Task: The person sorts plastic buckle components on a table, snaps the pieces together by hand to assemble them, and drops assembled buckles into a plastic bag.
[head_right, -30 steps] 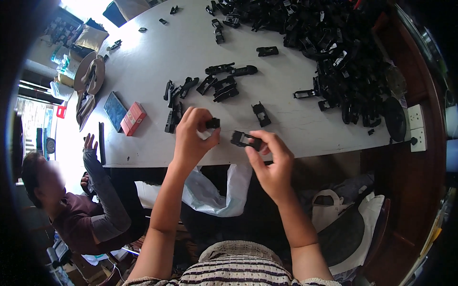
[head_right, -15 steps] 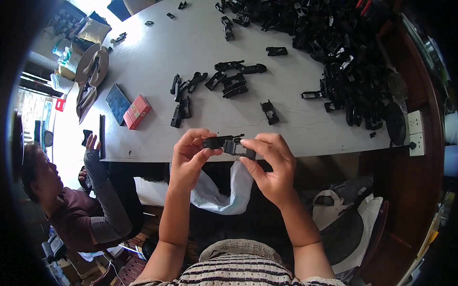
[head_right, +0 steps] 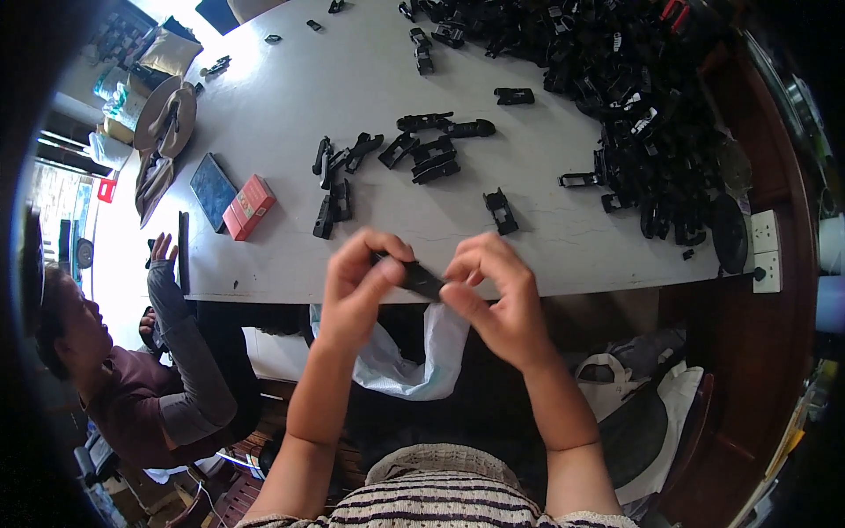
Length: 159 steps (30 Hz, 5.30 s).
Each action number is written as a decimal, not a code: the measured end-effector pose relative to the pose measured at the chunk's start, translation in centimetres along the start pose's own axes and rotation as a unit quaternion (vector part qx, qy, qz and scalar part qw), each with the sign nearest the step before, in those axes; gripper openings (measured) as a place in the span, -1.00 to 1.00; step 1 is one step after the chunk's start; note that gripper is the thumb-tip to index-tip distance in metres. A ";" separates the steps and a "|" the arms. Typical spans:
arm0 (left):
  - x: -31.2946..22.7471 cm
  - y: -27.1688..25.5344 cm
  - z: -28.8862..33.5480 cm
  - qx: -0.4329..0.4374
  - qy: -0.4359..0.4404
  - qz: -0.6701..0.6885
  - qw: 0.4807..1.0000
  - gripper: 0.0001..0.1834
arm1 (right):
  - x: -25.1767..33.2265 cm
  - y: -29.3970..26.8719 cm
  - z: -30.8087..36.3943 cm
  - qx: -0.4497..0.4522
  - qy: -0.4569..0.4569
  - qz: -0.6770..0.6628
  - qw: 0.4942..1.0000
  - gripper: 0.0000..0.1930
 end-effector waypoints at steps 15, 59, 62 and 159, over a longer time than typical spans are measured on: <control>0.7 -5.6 -17.1 -0.028 -0.056 -0.676 0.735 -0.78 | -4.8 -6.3 -1.3 -0.155 0.075 0.115 0.978 -0.69; -0.3 -0.1 -18.6 0.044 -0.008 -0.367 0.929 -0.79 | -4.1 -10.5 -11.0 -0.112 0.010 0.378 0.919 -0.77; -1.5 -1.6 -14.9 -0.026 0.014 -0.104 0.994 -0.82 | -0.2 -7.3 -7.0 -0.120 -0.040 0.243 0.962 -0.73; -2.2 -8.6 2.7 -0.069 0.072 -0.669 0.736 -0.61 | -3.6 9.2 -23.2 0.219 -0.134 0.396 0.881 -0.71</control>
Point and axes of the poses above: each hand's wrist, its own z-axis away from the middle knuckle, its own y-axis out of the palm, x = y × z, the point moved 10 cm from there along -z, towards the middle knuckle, and after that the axes turned 6 degrees about x, right-handed, at the moved point
